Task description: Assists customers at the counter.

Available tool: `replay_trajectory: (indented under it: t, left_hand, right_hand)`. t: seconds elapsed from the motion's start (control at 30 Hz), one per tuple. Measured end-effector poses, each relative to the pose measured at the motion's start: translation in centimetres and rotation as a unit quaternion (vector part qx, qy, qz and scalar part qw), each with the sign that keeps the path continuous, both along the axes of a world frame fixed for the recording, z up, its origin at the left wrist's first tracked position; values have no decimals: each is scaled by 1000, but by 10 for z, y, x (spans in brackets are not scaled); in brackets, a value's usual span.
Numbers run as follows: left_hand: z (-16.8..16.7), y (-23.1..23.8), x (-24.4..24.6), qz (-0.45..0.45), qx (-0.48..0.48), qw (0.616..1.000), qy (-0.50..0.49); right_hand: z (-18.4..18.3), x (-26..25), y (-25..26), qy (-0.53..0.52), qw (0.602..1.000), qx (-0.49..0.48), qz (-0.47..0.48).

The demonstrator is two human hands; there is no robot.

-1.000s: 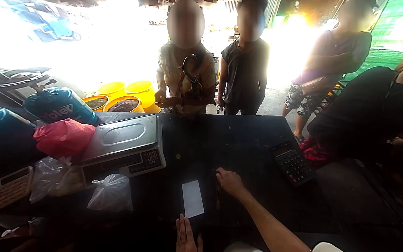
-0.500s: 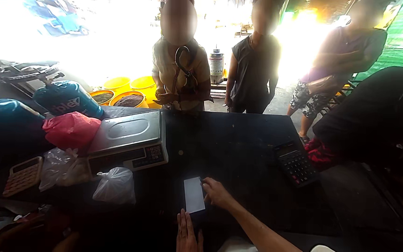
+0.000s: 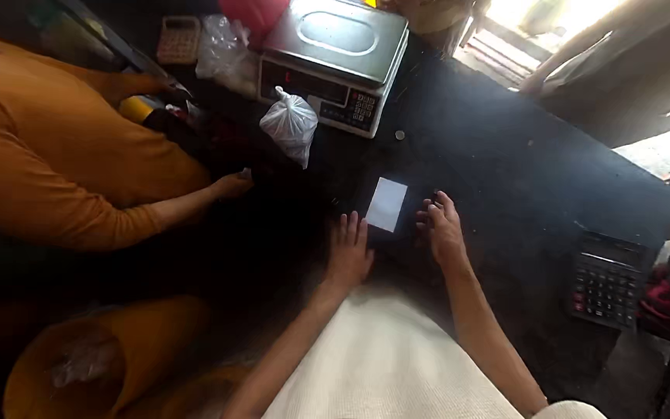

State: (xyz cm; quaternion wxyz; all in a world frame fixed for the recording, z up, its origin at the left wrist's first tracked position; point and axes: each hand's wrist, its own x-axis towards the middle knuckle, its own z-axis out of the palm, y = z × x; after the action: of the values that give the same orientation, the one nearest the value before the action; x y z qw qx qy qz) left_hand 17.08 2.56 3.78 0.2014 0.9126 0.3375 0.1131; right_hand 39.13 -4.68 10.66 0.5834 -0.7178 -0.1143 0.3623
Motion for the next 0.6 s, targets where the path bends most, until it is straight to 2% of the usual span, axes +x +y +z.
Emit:
replay_trajectory:
  t: [0.13,0.23,0.33,0.4,0.47,0.53,0.6]
  left_hand:
    - [8,9,-10,14,-58,998,-19]
    - [6,4,-40,37,-123,990,-49]
    - [-12,-1,-107,111,-263,958,25]
    - [-42,-11,-163,175,-392,900,82]
    - [-79,-31,-228,285,-484,821,101]
    - [-106,-50,-295,414,-525,736,102]
    - [-119,-69,-353,502,-533,670,121]
  right_hand:
    - [8,-21,-1,17,999,38,-10]
    - [9,-30,-22,-87,996,30,-17]
    - [17,-43,-9,-174,977,106,65]
    - [26,-60,5,-214,946,164,183]
    - [33,-82,21,-224,889,200,345]
    - [34,-108,37,-191,824,207,492]
    - [31,-139,49,-145,767,182,598]
